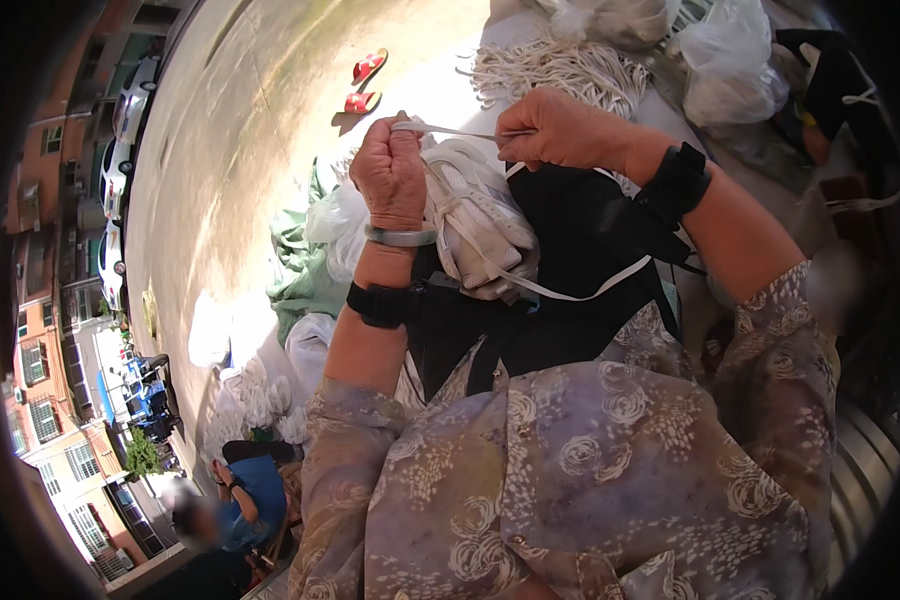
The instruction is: The recorder is assembling white sneakers by threading straps and packing them into plastic bags while sitting outdoors.
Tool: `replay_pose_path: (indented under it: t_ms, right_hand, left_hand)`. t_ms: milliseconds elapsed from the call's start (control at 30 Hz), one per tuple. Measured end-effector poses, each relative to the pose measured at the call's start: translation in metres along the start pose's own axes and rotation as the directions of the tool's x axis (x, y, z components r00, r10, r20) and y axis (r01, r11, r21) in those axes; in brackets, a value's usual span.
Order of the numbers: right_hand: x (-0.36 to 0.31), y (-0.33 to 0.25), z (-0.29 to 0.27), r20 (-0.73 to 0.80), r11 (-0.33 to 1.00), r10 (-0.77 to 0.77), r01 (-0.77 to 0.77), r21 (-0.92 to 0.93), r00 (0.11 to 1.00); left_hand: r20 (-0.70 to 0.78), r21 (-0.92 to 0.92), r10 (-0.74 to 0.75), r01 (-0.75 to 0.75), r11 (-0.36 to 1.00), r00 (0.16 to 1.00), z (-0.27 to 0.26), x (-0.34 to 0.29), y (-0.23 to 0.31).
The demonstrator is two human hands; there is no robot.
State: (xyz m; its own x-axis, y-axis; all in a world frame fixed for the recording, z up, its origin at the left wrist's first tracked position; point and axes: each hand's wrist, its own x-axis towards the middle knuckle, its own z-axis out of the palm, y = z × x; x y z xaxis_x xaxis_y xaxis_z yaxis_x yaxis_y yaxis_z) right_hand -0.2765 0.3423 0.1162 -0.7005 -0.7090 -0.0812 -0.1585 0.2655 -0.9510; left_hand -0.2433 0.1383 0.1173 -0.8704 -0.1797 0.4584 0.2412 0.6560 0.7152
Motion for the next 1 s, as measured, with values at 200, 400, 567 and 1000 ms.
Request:
replay_pose_path:
  t_ms: [200,400,567,1000]
  right_hand:
    - [-0.026,0.024,-0.013,-0.103,0.996,0.018,-0.008,0.091,0.995]
    - [-0.044,0.046,-0.003,-0.12,0.961,0.041,-0.006,0.276,0.992]
    - [-0.047,0.047,0.007,-0.094,0.967,0.138,-0.114,0.23,0.986]
    - [-0.059,0.086,0.018,-0.218,0.978,-0.099,0.054,-0.2,0.971]
  left_hand:
    - [0.073,-0.564,-0.236,0.235,0.792,0.969,-0.052,0.051,0.042]
    - [0.007,-0.566,-0.314,0.262,0.782,0.95,-0.087,0.089,0.048]
    - [0.05,-0.524,-0.277,0.262,0.81,0.959,-0.1,0.109,0.06]
    - [0.034,-0.175,-0.213,0.215,0.961,0.977,-0.096,0.159,0.099]
